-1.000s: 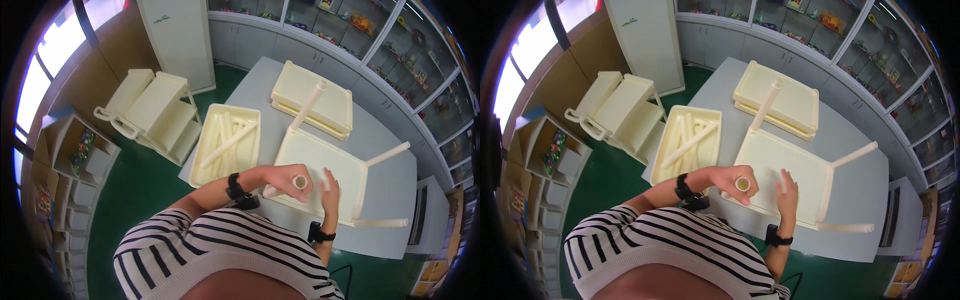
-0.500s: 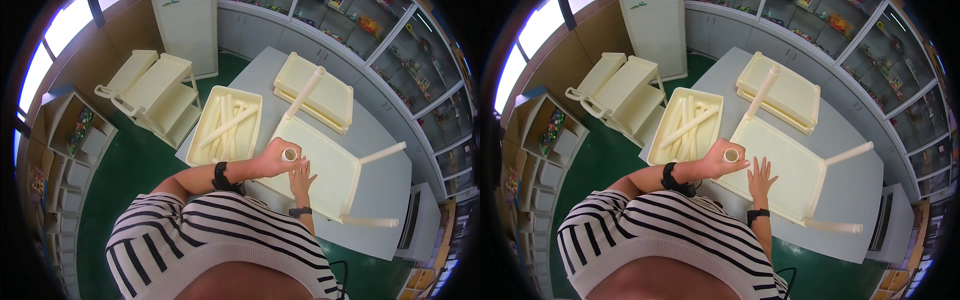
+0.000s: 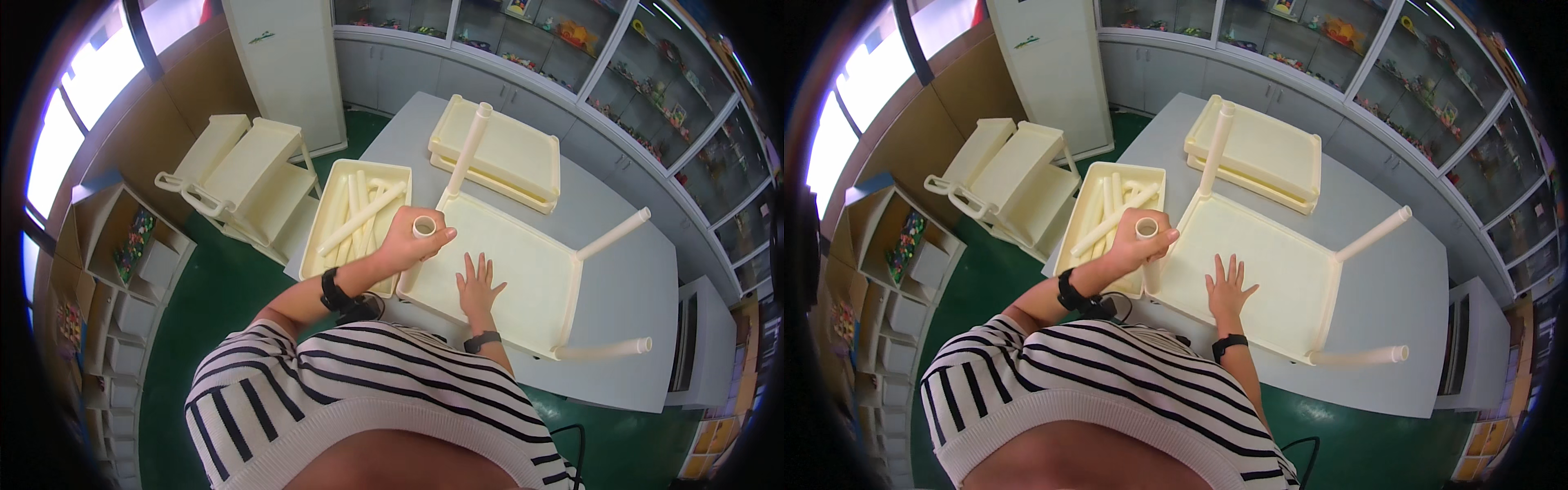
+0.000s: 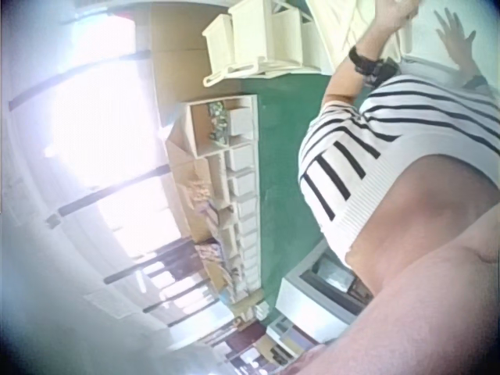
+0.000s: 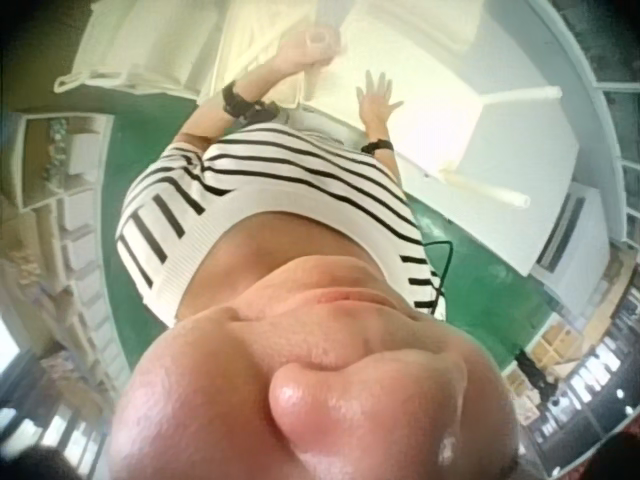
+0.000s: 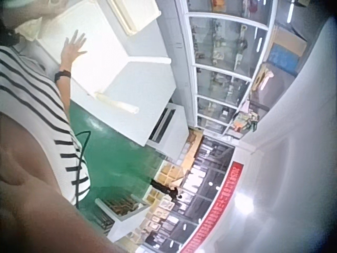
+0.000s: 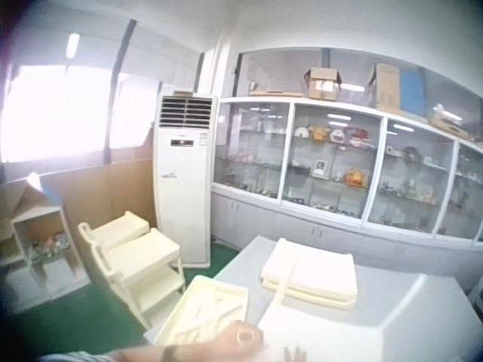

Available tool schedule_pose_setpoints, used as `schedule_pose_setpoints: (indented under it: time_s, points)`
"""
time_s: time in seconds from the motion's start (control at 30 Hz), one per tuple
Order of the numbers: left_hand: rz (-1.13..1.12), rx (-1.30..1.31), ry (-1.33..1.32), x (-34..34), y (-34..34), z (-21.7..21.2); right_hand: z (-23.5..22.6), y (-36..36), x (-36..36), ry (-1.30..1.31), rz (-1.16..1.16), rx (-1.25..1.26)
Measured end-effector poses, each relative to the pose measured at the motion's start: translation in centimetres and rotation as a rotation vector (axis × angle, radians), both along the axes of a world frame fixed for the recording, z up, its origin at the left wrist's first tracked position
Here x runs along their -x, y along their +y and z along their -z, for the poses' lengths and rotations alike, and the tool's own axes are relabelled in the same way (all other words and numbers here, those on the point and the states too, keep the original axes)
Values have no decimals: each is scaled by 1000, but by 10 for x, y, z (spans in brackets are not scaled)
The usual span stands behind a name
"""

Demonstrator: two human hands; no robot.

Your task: The person disassembles a plastic multi-tier utility cart by pulling apart the shelves and legs and placing the pieces into a white tray.

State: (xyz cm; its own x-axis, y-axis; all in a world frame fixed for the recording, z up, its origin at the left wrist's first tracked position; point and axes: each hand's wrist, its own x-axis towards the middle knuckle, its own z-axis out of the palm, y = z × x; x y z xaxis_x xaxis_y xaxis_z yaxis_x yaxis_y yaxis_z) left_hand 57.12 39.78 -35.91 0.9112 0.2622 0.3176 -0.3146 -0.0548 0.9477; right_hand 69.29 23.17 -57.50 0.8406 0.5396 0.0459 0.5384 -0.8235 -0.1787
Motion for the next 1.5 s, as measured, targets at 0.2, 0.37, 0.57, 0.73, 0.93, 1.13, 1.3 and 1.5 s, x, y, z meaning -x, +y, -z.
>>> schedule_pose_setpoints:
  time_s: [0.2, 0.37, 0.57, 0.73, 0.93, 1.13, 1.3, 1.5]
  points:
    - [212, 45, 7, 4, 15, 1, 0, 0, -1, -3, 18, -9]
    - [896, -24, -117, -12, 38, 1, 6, -1, -4, -52, 11, -25]
    - [-180, 78, -958, 13, 30, -58, 2, 5, -2, -19, 10, -28]
    - [-785, -913, -886, -18, 89, -70, -6, 6, -8, 30, 21, -8]
    - [-374, -1112, -130, -4, 154, 106, -2, 4, -7, 35, 28, -23]
    - [-152, -1133, 268, 38, 158, 181, -5, 3, -6, 71, 21, -16]
    - [-207, -1020, 284, 46, 159, 180, -4, 1, -5, 47, 10, -48]
    - [-203, -822, 499, 59, 180, 208, -2, 2, -7, 50, 0, -57]
